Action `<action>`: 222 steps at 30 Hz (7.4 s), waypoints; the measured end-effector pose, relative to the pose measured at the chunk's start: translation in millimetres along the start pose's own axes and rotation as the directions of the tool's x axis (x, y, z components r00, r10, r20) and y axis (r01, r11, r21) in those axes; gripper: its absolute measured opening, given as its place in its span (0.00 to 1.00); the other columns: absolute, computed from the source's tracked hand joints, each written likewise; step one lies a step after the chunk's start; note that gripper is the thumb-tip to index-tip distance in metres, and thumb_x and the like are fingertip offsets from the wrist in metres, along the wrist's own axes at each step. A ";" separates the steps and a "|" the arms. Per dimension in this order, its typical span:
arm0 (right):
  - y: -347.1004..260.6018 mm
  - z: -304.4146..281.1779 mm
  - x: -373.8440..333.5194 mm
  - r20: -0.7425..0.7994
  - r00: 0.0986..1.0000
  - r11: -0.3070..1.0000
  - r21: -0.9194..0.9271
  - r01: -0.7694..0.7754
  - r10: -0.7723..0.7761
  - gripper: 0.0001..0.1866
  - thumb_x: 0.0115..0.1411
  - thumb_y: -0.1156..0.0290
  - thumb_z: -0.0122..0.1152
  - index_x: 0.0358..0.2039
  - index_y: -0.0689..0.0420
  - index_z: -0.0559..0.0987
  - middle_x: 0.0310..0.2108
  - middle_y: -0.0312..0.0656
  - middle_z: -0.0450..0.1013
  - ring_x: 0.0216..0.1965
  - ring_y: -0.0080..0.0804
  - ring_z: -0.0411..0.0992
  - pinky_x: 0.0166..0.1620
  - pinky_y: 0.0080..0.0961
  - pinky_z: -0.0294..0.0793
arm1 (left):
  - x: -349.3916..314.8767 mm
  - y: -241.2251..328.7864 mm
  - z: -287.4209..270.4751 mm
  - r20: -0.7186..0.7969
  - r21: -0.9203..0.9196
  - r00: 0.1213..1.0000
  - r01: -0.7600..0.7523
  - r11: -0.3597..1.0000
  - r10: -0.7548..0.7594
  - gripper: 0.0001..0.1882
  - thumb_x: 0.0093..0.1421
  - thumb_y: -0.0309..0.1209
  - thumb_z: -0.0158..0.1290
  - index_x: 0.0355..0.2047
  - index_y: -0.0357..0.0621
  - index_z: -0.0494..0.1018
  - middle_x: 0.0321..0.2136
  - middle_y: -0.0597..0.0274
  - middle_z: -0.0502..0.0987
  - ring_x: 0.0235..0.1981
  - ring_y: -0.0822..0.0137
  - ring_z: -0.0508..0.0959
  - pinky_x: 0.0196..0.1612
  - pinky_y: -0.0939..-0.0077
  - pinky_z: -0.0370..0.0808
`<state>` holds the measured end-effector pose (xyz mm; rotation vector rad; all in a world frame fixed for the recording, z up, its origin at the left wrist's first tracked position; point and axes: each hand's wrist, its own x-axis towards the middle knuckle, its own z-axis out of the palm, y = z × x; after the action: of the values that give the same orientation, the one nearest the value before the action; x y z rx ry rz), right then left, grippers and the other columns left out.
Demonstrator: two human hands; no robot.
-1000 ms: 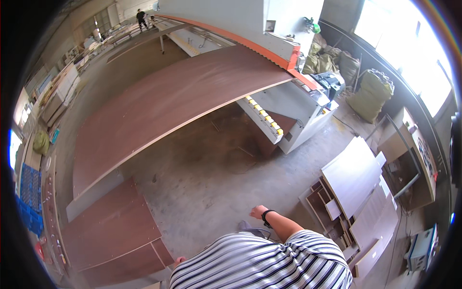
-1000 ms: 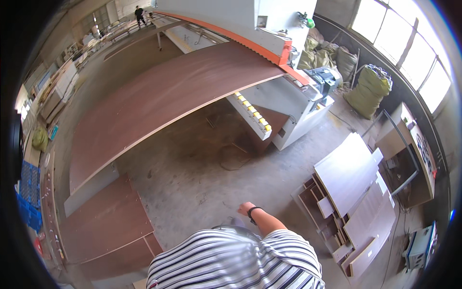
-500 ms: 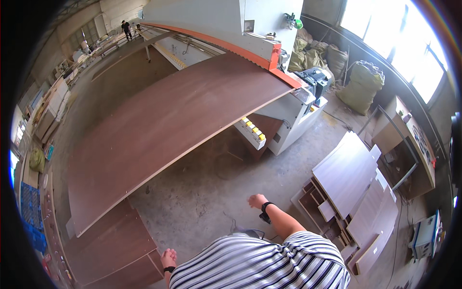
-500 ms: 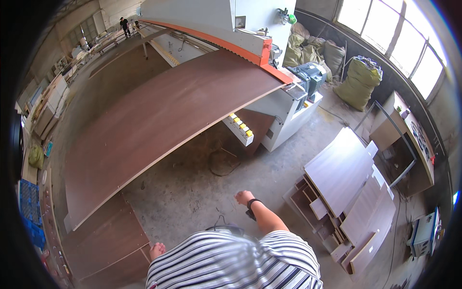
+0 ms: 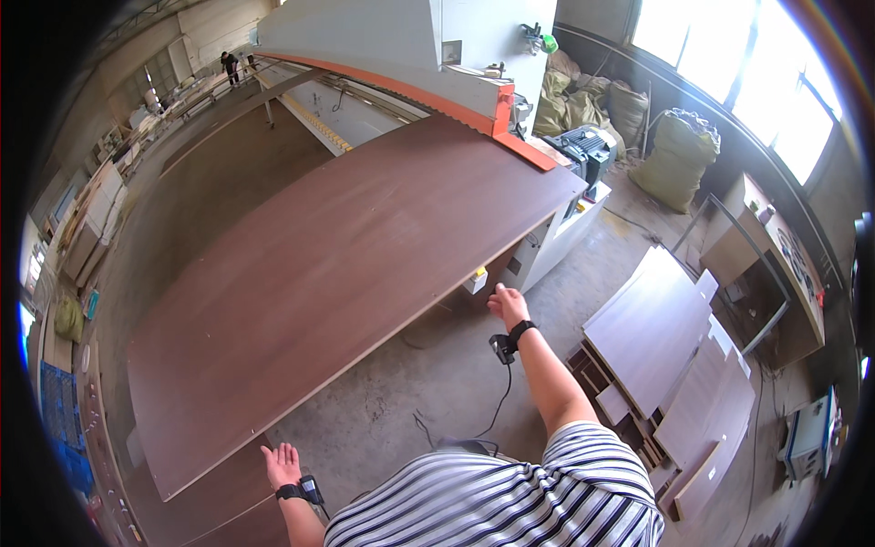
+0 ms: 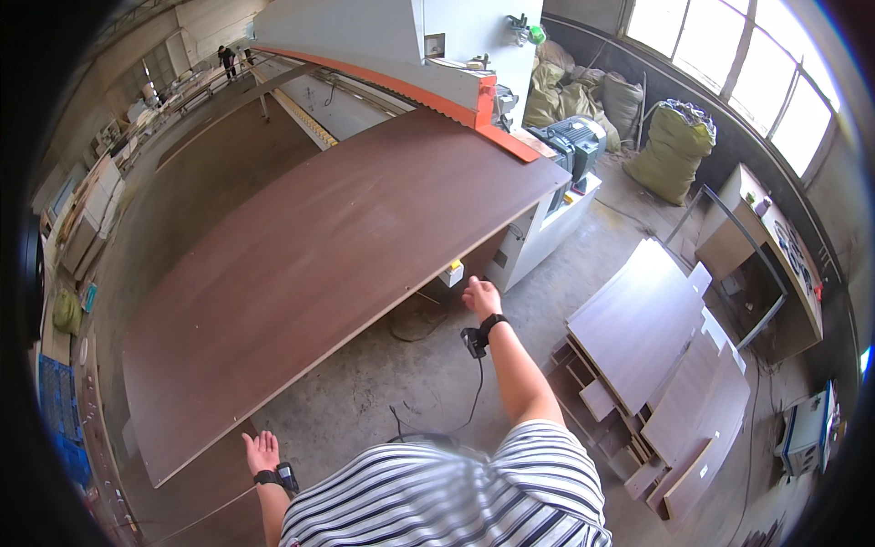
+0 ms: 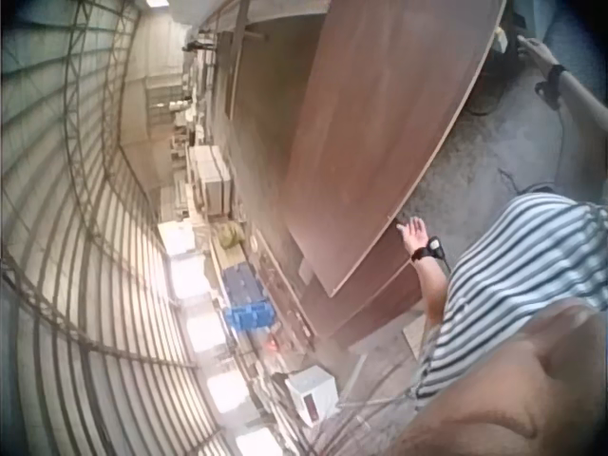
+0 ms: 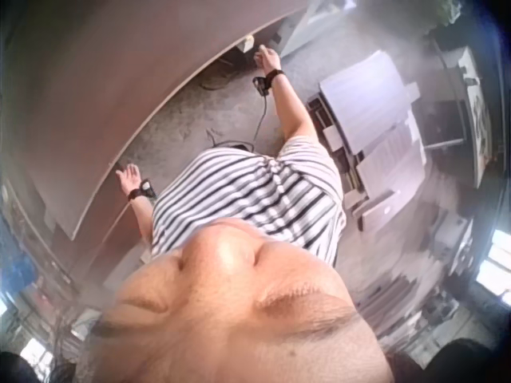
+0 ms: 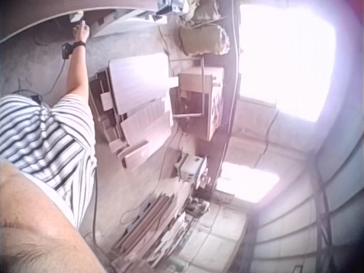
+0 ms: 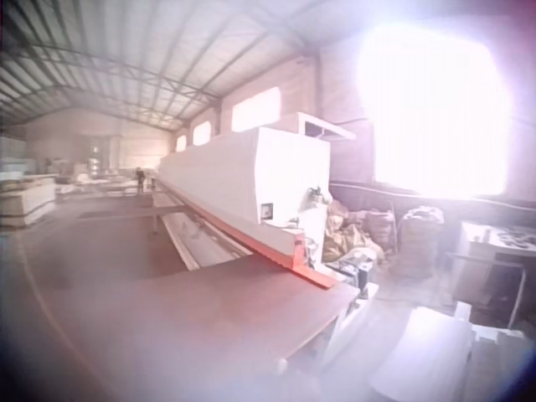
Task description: Picking up large wood panels from a machinery station and stacking them on a nearby platform.
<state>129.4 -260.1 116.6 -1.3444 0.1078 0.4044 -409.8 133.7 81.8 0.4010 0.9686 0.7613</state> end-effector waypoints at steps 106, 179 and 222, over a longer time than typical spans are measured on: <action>60.4 116.2 -114.9 0.138 0.894 0.613 -0.771 -0.173 0.426 0.24 0.52 0.48 0.55 0.37 0.56 0.75 0.38 0.42 0.71 0.40 0.34 0.68 0.40 0.34 0.71 | -37.2 32.9 -338.9 -0.710 0.038 0.696 -0.112 0.993 0.106 0.28 0.58 0.49 0.47 0.49 0.39 0.62 0.42 0.56 0.71 0.39 0.59 0.74 0.38 0.56 0.75; 241.1 6.2 -184.3 0.471 0.721 0.056 -0.853 0.518 0.508 0.20 0.56 0.53 0.42 0.29 0.55 0.77 0.28 0.43 0.75 0.33 0.41 0.73 0.40 0.35 0.71 | -12.2 -11.0 -64.4 -0.103 0.463 0.980 0.200 0.863 -0.172 0.12 0.56 0.34 0.49 0.40 0.48 0.65 0.37 0.59 0.72 0.38 0.62 0.72 0.40 0.65 0.68; -64.0 80.4 -56.4 0.558 0.821 -0.298 -0.810 0.505 -0.125 0.39 0.58 0.45 0.39 0.60 0.63 0.49 0.63 0.51 0.41 0.65 0.42 0.36 0.63 0.41 0.34 | -18.1 19.6 -3.7 -0.206 -0.374 0.959 0.104 0.921 -0.192 0.20 0.54 0.45 0.53 0.39 0.43 0.69 0.36 0.63 0.74 0.38 0.66 0.72 0.40 0.69 0.72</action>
<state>86.8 -206.1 211.5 -2.8559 -1.1591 0.0465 -427.0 133.7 102.6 -0.0892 1.0452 0.8400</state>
